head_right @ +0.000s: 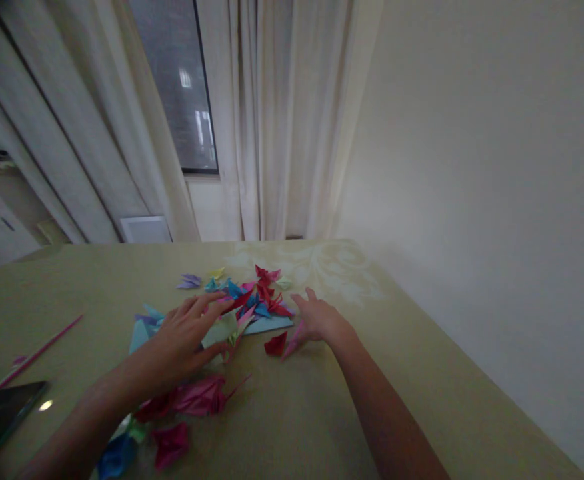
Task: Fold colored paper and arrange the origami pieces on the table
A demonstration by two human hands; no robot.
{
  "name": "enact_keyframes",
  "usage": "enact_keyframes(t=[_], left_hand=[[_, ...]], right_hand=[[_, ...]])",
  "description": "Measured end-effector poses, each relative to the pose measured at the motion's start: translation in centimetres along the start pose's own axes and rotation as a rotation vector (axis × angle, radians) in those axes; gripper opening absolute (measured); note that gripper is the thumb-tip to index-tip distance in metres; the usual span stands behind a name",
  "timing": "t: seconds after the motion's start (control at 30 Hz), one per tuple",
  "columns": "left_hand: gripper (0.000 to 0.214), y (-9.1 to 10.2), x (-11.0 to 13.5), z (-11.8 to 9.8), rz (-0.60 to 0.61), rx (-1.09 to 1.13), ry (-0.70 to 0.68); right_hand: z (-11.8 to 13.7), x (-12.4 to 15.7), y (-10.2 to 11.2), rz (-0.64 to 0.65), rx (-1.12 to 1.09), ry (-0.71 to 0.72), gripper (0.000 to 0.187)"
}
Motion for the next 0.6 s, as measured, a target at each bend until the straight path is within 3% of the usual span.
enact_keyframes(t=[0.07, 0.13, 0.23, 0.33, 0.43, 0.53, 0.6], left_hand=[[0.092, -0.8, 0.4, -1.6, 0.174, 0.048, -0.077], [0.115, -1.8, 0.3, -2.8, 0.316, 0.039, -0.065], [0.122, -3.3, -0.7, -3.0, 0.356, -0.001, 0.014], [0.11, -4.5, -2.3, -1.9, 0.277, 0.038, -0.04], [0.074, -5.0, -3.6, -0.4, 0.181, 0.069, -0.078], [0.051, -4.1, -4.2, 0.7, 0.079, 0.177, -0.129], [0.048, -2.5, -4.0, 1.5, -0.068, 0.332, -0.178]], right_hand=[[0.3, -0.8, -1.0, 0.066, -0.012, 0.059, 0.132], [1.5, -1.3, -1.4, 0.027, -0.063, 0.234, 0.118], [3.5, -1.7, -1.7, -0.08, -0.154, 0.473, 0.093], [4.9, -2.1, -2.4, -0.119, -0.153, 0.615, 0.072], [5.9, -2.1, -2.8, -0.143, -0.151, 0.716, 0.062], [6.6, -1.4, -2.1, -0.206, -0.215, 0.748, 0.058], [6.7, -0.5, -0.9, -0.293, -0.249, 0.742, 0.053]])
Point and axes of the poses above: each hand's wrist, its own x-axis away from the middle knuckle, its own y-axis out of the back of the hand, z = x × y, the point moved 4 cm from there along -x, towards the middle knuckle, and after that the axes turned 15 degrees about z, right-handed, at the moved point
